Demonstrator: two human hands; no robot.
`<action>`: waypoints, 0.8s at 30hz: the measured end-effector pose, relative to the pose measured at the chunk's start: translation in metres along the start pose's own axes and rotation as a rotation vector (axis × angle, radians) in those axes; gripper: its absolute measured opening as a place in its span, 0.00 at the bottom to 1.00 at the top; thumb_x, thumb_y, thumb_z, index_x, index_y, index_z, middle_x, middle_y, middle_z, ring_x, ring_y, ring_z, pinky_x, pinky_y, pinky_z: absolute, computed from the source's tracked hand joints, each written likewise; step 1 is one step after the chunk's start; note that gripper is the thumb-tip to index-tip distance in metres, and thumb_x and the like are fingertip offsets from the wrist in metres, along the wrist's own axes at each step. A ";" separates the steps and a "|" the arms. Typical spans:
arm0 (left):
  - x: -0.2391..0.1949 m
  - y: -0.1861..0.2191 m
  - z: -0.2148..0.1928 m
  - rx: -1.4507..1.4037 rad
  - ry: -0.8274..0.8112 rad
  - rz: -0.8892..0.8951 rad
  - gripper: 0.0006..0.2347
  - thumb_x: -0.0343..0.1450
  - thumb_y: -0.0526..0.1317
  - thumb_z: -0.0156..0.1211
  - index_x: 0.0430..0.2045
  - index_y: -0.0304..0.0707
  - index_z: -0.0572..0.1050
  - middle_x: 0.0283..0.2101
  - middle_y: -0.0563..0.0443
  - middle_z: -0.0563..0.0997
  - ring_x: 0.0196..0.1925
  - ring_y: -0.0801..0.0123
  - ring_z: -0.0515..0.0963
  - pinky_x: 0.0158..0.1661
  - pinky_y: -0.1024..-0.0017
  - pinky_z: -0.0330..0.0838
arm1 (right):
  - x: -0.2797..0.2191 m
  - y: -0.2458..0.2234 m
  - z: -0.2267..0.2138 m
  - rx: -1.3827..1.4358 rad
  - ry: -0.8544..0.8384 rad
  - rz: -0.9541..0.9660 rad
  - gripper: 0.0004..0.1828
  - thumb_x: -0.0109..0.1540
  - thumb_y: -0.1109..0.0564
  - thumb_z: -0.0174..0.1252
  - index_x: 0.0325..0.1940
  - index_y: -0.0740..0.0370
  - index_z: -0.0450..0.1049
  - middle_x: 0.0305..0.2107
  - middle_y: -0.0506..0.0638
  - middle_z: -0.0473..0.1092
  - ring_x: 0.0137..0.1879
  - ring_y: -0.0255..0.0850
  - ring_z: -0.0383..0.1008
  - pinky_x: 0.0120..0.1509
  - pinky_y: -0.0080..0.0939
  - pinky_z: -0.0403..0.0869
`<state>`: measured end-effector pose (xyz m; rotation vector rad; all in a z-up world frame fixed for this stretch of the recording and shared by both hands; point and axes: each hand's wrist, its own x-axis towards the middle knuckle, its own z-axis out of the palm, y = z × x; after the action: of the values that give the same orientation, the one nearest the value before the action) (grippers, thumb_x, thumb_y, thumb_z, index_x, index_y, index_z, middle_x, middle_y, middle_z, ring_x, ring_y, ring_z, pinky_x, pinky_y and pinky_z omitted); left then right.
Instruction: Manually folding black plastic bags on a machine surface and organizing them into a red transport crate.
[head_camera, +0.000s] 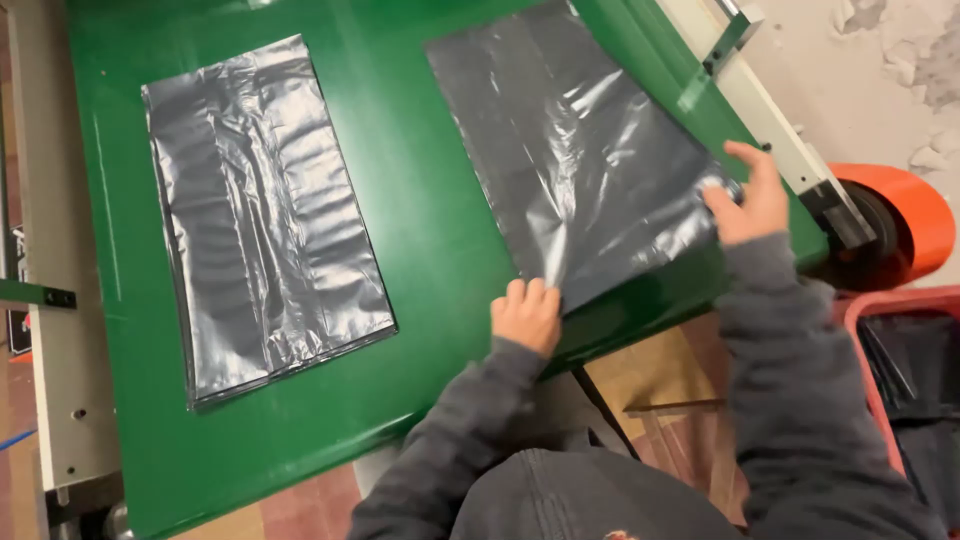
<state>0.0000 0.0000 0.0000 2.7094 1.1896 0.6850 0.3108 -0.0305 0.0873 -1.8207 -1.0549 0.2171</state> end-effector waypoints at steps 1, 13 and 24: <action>-0.005 -0.012 -0.026 0.005 0.001 -0.008 0.13 0.64 0.48 0.68 0.35 0.45 0.74 0.38 0.54 0.73 0.44 0.58 0.73 0.37 0.60 0.63 | -0.007 0.005 -0.009 0.005 -0.008 -0.004 0.27 0.63 0.62 0.65 0.66 0.66 0.72 0.41 0.54 0.69 0.38 0.40 0.61 0.44 0.41 0.65; 0.028 -0.143 -0.099 -0.969 -0.281 -0.187 0.09 0.73 0.37 0.59 0.42 0.29 0.78 0.33 0.47 0.80 0.35 0.70 0.77 0.39 0.71 0.74 | -0.018 0.028 0.024 0.290 -0.812 0.406 0.21 0.60 0.58 0.59 0.57 0.64 0.69 0.29 0.53 0.80 0.25 0.39 0.78 0.30 0.39 0.75; 0.116 -0.259 0.107 -0.519 0.215 -0.606 0.15 0.69 0.49 0.63 0.33 0.34 0.74 0.31 0.37 0.82 0.36 0.44 0.82 0.39 0.56 0.74 | 0.131 0.092 0.229 -0.487 -0.325 -0.207 0.24 0.59 0.40 0.68 0.50 0.57 0.78 0.45 0.58 0.72 0.50 0.54 0.73 0.54 0.52 0.73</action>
<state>-0.0584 0.2704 -0.1232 1.7650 1.5126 1.0168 0.3140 0.2043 -0.0636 -2.1296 -1.6255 0.1407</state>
